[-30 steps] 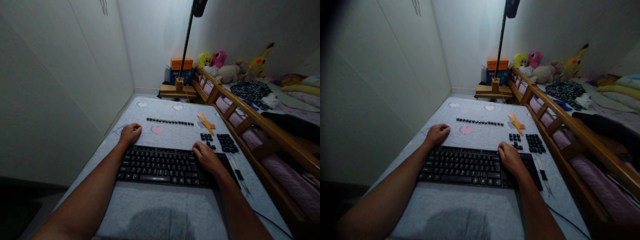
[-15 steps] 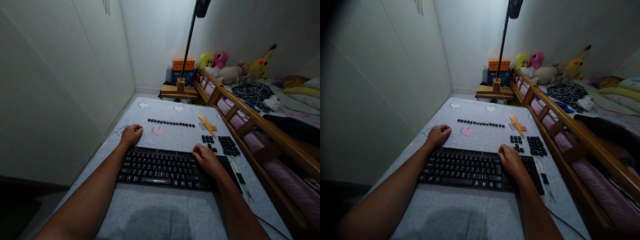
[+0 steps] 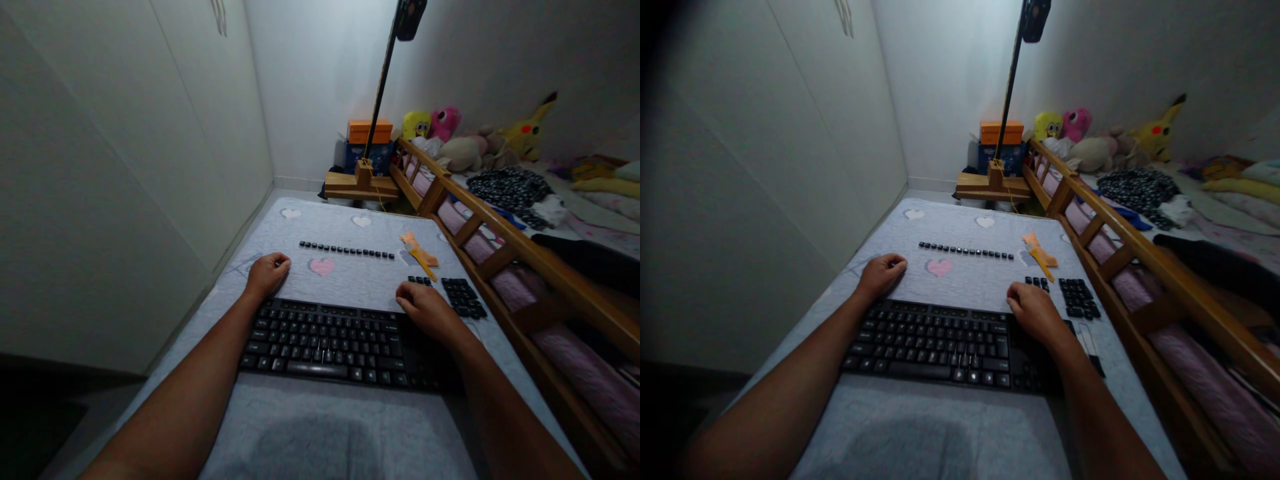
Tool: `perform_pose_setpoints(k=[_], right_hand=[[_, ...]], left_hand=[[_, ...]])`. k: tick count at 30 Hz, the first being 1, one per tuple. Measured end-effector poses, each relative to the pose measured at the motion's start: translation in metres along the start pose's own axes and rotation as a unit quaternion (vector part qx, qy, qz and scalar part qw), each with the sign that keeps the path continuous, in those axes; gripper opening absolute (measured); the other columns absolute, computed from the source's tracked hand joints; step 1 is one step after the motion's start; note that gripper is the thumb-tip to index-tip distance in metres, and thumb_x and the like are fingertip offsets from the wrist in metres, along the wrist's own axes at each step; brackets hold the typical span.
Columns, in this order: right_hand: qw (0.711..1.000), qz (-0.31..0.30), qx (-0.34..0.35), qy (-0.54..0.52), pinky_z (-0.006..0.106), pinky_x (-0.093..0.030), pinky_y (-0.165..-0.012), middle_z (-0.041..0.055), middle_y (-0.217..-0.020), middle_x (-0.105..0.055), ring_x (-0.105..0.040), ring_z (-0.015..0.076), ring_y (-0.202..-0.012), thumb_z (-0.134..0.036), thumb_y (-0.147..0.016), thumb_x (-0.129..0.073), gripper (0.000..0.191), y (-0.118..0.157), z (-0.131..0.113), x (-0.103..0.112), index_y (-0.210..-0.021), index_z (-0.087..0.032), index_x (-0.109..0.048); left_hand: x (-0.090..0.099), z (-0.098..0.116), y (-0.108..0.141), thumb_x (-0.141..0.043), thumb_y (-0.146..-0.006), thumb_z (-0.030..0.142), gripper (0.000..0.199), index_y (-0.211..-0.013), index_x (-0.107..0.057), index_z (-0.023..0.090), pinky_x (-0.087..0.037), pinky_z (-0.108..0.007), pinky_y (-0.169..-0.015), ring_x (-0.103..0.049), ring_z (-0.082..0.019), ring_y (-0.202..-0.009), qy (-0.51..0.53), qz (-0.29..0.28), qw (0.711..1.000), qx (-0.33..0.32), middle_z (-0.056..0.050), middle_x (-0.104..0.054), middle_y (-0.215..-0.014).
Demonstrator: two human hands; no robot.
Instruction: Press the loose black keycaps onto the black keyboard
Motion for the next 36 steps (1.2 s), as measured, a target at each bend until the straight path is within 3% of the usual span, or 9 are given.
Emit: perform_pose_setpoints(k=[6, 14, 22, 36], right_hand=[[0.993, 0.074, -0.015, 0.092, 0.026, -0.042, -0.074, 0.0056, -0.087, -0.07, -0.062, 0.0169, -0.082, -0.018, -0.083, -0.054, 0.014, -0.056, 0.024, 0.014, -0.084, -0.018, -0.068], [0.983, 0.106, -0.047, 0.143, 0.032, -0.039, -0.097, 0.0137, -0.112, -0.068, -0.058, 0.0248, -0.11, -0.017, -0.081, -0.058, 0.027, -0.109, 0.05, 0.001, -0.105, -0.015, -0.07], [0.981, 0.1, -0.058, 0.157, 0.032, -0.043, -0.091, 0.0127, -0.109, -0.07, -0.06, 0.0245, -0.107, -0.022, -0.082, -0.059, 0.028, -0.126, 0.065, -0.01, -0.106, -0.017, -0.072], [0.983, 0.099, -0.068, 0.14, 0.03, -0.043, -0.077, 0.0103, -0.092, -0.073, -0.064, 0.0223, -0.088, -0.018, -0.078, -0.056, 0.021, -0.128, 0.059, -0.007, -0.092, -0.018, -0.073]], left_hand=[[0.0, 0.001, 0.001, -0.05, -0.077, 0.041, 0.032, -0.083, -0.072, 0.019, -0.046, -0.029, -0.074, -0.065, -0.021, -0.08, 0.003, -0.005, 1.0, 0.002, -0.005, -0.074, -0.087], [-0.001, 0.0, 0.0, -0.05, -0.078, 0.042, 0.032, -0.084, -0.072, 0.019, -0.047, -0.029, -0.073, -0.065, -0.021, -0.082, 0.008, -0.003, 1.0, -0.006, -0.005, -0.074, -0.087], [0.0, 0.002, 0.002, -0.051, -0.078, 0.041, 0.031, -0.082, -0.072, 0.019, -0.046, -0.029, -0.072, -0.065, -0.02, -0.076, 0.021, -0.003, 1.0, 0.001, -0.005, -0.074, -0.083], [0.0, 0.004, 0.002, -0.05, -0.078, 0.04, 0.03, -0.082, -0.072, 0.019, -0.045, -0.029, -0.072, -0.064, -0.019, -0.075, 0.018, -0.004, 1.0, 0.008, -0.005, -0.074, -0.085]])
Point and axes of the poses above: each hand's wrist, its own y-axis away from the middle knuckle, its own x-axis out of the back of the hand, z = x × y, the point moved 4 cm from there along -y, towards the middle knuckle
